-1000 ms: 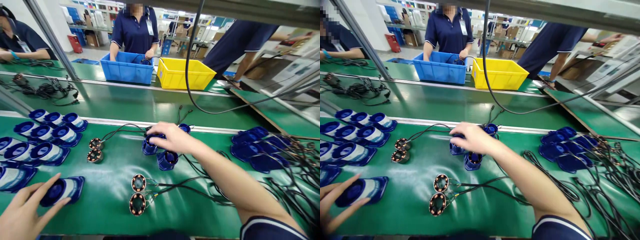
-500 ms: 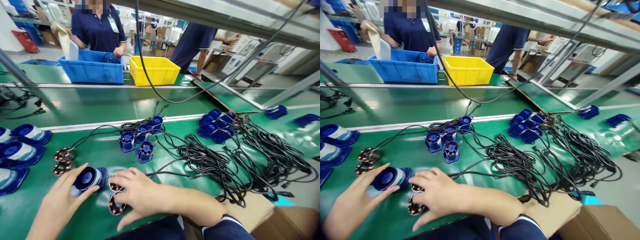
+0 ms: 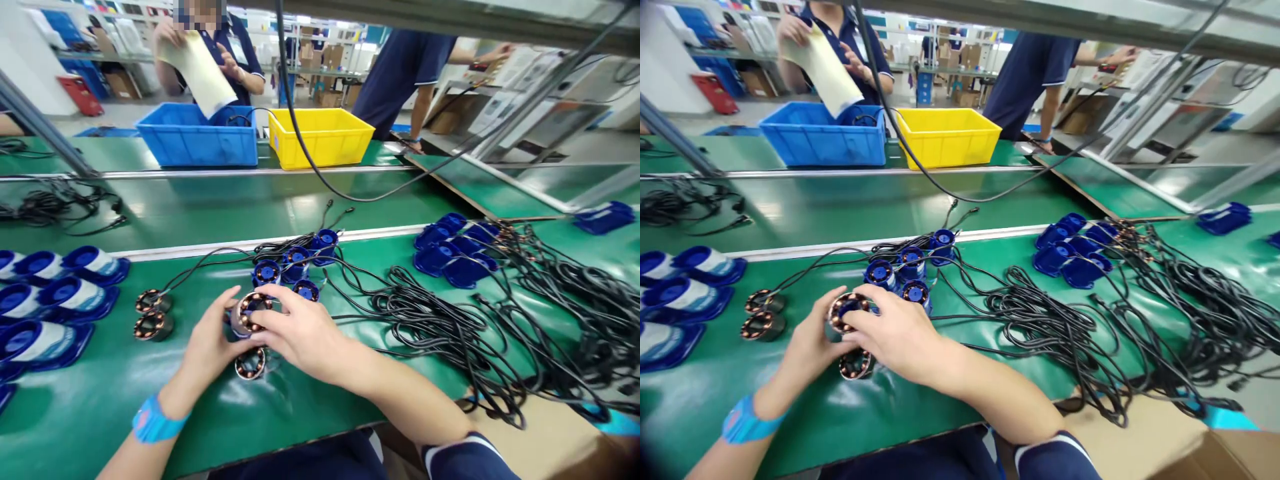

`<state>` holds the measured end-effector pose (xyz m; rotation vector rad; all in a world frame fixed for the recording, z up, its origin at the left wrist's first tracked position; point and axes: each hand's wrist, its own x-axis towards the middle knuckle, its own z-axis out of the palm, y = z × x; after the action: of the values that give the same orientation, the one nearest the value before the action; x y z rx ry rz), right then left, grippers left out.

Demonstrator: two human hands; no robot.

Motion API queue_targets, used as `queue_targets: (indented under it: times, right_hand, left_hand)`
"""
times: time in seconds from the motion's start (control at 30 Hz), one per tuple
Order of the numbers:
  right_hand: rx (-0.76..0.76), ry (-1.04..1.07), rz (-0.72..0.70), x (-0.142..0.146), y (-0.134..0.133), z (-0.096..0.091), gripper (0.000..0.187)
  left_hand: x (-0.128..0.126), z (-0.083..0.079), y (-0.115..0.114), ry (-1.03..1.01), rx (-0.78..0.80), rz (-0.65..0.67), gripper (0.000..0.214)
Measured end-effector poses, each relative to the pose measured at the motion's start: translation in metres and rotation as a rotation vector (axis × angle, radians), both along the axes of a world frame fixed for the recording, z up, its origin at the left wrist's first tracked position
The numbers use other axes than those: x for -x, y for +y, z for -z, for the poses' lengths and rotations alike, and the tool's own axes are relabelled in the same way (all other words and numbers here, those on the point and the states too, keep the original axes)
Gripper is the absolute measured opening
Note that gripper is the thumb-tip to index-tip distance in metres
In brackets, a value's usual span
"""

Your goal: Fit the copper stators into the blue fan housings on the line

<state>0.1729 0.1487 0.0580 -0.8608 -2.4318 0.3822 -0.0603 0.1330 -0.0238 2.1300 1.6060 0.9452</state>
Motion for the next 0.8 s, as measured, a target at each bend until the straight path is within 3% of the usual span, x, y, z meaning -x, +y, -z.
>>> queue_targets:
  times: [0.17,0.33,0.43,0.5,0.57,0.63,0.73,0.8]
  right_hand:
    - [-0.027,-0.238,-0.066,-0.007,-0.007,-0.001,0.02]
    - [-0.056,-0.401,-0.05,-0.015,-0.024,-0.015,0.028]
    - [-0.066,-0.369,0.025,-0.012,-0.021,-0.008,0.052]
    - [-0.064,-0.344,0.056,-0.008,-0.016,0.003,0.078]
    - [-0.05,-0.328,0.057,-0.002,-0.01,0.016,0.089]
    - [-0.024,-0.302,0.041,0.004,-0.006,0.028,0.082]
    - [-0.058,-0.145,0.041,0.01,-0.004,0.037,0.057]
    - [-0.161,0.041,0.057,0.01,-0.005,0.036,0.049]
  left_hand:
    - [-0.025,0.007,-0.028,-0.063,0.058,-0.01,0.112]
    - [-0.036,0.009,-0.043,-0.151,0.05,-0.023,0.116]
    - [-0.039,0.011,-0.041,-0.122,0.025,-0.064,0.119]
    - [-0.04,0.012,-0.038,-0.101,0.022,-0.083,0.123]
    - [-0.038,0.011,-0.038,-0.101,0.04,-0.065,0.125]
    - [-0.033,0.005,-0.041,-0.101,0.079,-0.023,0.125]
    - [-0.013,-0.011,-0.051,-0.072,0.165,0.022,0.126]
    - [0.011,-0.023,-0.059,-0.019,0.135,-0.059,0.114]
